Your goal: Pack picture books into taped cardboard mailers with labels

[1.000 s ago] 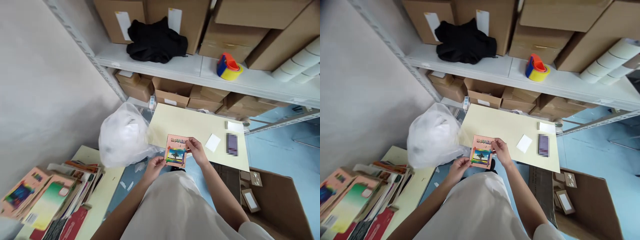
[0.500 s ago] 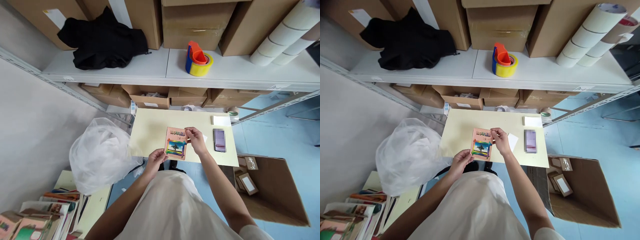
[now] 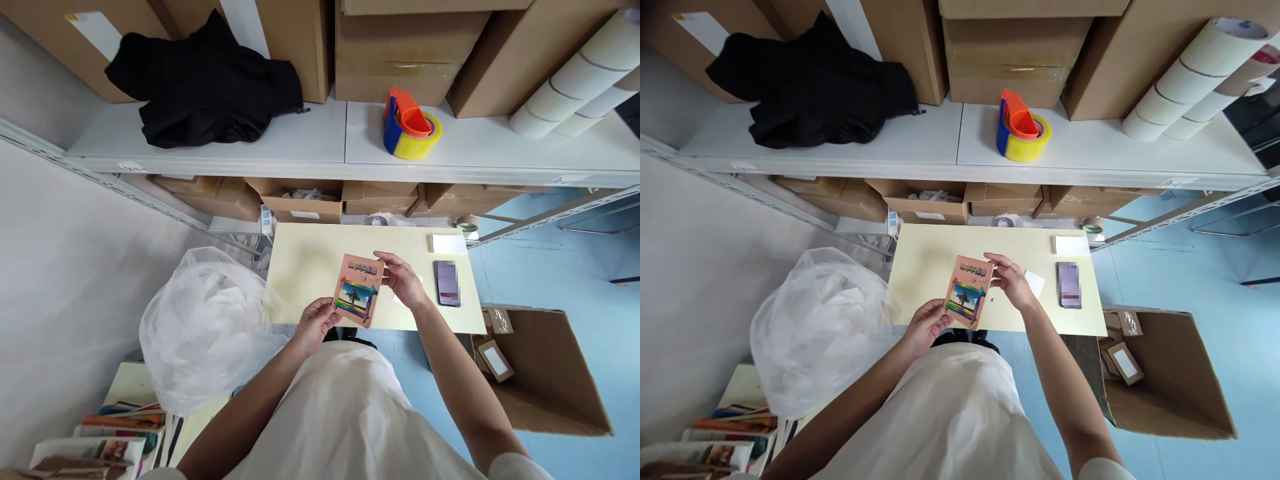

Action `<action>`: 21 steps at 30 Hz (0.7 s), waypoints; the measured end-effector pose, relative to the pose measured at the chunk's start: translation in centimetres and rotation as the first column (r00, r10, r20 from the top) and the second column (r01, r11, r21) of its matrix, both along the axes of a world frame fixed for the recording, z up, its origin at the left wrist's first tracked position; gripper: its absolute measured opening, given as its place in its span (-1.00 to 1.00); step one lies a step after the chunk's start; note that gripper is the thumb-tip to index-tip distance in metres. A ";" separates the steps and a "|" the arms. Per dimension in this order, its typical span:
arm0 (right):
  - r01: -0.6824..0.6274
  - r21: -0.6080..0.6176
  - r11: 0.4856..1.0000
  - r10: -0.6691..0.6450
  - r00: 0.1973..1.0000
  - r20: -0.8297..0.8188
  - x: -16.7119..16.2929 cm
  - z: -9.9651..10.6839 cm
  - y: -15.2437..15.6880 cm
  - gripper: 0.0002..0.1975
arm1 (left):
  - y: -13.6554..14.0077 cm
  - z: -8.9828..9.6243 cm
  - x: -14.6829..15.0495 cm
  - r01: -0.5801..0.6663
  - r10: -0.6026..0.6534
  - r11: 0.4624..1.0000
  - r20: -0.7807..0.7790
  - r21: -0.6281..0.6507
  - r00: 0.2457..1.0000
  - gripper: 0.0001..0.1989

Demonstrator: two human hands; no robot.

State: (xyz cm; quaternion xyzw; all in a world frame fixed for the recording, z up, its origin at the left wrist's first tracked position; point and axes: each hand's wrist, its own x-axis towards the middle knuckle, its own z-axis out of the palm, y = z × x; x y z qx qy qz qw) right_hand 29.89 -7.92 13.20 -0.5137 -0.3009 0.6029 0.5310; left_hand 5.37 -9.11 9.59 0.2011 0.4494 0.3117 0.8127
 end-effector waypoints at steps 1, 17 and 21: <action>-0.032 0.029 0.999 0.031 0.999 0.035 0.0 0.1 0.0 -0.62 | 0.2 -0.2 -0.3 0.014 -0.014 1.000 0.006 -0.005 1.000 -0.66; -0.325 0.171 0.930 0.177 0.803 0.569 0.0 4.5 1.5 -0.78 | 0.9 2.3 -1.0 0.142 -0.005 0.841 -0.254 0.523 0.967 -0.59; -0.295 0.168 0.941 0.173 0.843 0.509 -0.1 5.3 1.8 -0.71 | 0.3 3.1 -0.3 0.187 0.088 0.755 -0.379 0.629 0.921 -0.75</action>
